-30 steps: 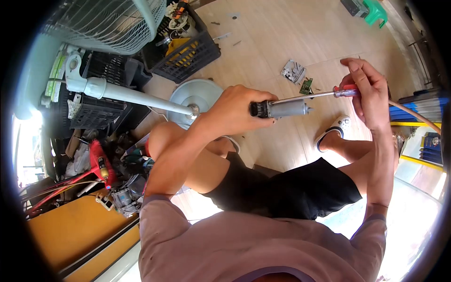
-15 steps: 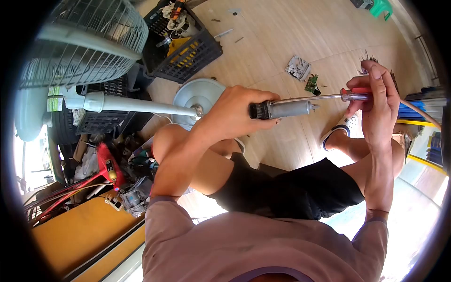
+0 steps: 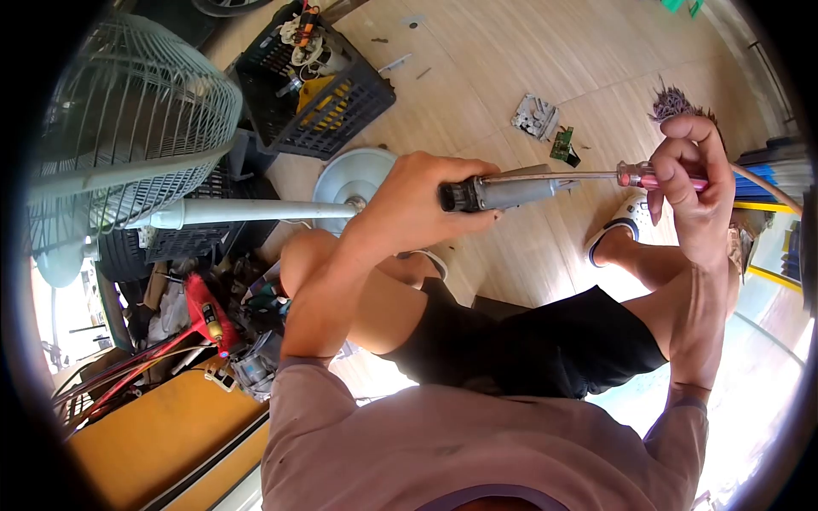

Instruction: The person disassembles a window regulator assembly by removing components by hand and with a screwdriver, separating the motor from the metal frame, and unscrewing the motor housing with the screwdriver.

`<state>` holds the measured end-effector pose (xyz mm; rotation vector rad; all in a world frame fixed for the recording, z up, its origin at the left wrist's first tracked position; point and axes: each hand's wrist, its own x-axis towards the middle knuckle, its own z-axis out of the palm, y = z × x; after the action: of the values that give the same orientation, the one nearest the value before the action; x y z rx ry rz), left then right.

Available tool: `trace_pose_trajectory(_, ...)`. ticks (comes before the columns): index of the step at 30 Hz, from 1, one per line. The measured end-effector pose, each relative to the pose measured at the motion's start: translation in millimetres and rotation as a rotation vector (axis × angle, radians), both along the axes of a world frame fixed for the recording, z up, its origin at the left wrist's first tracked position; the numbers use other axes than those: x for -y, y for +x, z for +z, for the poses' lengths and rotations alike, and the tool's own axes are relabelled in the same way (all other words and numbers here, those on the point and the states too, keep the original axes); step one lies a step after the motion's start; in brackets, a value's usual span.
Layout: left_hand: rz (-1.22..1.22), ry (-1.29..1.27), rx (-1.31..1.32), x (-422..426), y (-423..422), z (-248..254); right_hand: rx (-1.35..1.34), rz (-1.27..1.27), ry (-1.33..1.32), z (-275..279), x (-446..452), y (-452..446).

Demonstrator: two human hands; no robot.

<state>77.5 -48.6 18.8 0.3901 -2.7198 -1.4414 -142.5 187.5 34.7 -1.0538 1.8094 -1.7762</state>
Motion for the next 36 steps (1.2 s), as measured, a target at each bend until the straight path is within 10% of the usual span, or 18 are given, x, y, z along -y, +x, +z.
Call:
trace_pose_trajectory(8,-0.027,0.003,0.005,0,-4,3,0.140,0.050,0.479,25,-7,-16)
trace_pose_trajectory(15,-0.086,-0.050,-0.052,-2,-5,0,-0.053,0.026,0.093,17,-1,-14)
trace_pose_trajectory(36,-0.121,-0.079,-0.016,-5,-4,8,0.006,0.090,0.104,16,-2,-18)
